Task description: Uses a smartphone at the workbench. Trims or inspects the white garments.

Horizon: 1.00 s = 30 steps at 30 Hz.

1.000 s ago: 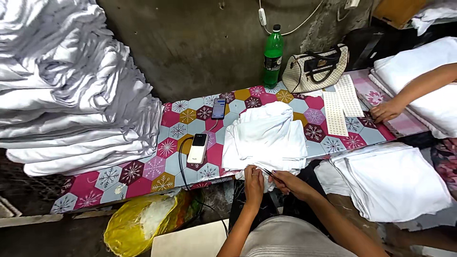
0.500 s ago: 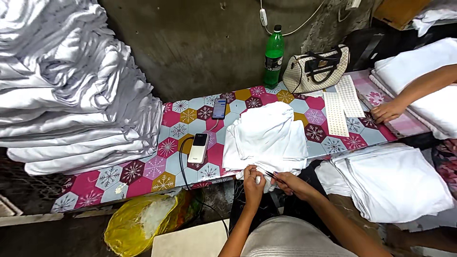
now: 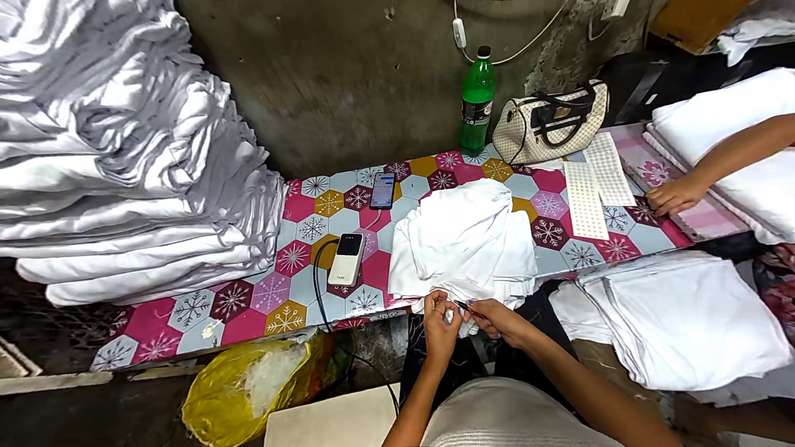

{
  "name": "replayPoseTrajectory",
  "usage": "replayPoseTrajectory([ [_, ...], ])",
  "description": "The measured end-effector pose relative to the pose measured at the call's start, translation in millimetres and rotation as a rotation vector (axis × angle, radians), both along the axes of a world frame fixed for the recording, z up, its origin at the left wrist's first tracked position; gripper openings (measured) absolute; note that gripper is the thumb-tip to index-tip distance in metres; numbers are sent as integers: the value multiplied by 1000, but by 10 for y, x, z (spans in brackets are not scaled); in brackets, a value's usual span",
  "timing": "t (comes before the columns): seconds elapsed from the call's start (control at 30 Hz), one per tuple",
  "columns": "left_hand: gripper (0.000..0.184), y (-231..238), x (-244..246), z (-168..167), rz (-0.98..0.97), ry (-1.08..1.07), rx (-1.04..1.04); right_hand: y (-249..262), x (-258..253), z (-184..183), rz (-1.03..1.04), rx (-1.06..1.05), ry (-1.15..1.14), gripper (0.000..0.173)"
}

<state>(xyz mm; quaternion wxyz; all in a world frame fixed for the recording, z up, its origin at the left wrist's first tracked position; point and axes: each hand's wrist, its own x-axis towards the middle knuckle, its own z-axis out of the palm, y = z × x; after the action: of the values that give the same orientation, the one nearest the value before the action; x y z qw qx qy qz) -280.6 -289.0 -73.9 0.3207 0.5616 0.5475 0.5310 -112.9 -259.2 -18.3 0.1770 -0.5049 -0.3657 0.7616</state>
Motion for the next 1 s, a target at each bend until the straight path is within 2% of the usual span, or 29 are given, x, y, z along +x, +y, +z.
replayPoseTrajectory([
  [0.1, 9, -15, 0, -51, -5, 65, 34, -14, -12, -36, -33, 11, 4, 36],
  [0.17, 9, -49, -75, -19, -48, 238, -24, -17, -3, -16, -32, 8, 3, 36],
  [0.27, 15, -122, -211, 277, -138, 510, -271, -41, 95, 74, -14, 9, 18, 38],
  [0.33, 22, -168, -191, 348, -85, 533, -205, -44, 147, 129, -6, 11, 24, 38],
  [0.43, 22, -112, -30, 219, -12, 513, 34, -48, 152, 140, -10, 45, 38, 36],
  [0.53, 10, 11, 38, 23, -14, 439, 104, -54, 163, 115, -18, 74, 32, 33],
  [0.6, 8, 22, 15, 40, -23, 303, 61, -80, 213, 123, -6, 68, 14, 35],
  [0.7, 11, -35, -44, 188, -60, 139, -131, -126, 256, 94, 46, -1, 12, 38],
  [1.0, 8, -60, -68, 301, -86, -165, -376, -56, 133, 7, 56, -5, 63, 37],
])
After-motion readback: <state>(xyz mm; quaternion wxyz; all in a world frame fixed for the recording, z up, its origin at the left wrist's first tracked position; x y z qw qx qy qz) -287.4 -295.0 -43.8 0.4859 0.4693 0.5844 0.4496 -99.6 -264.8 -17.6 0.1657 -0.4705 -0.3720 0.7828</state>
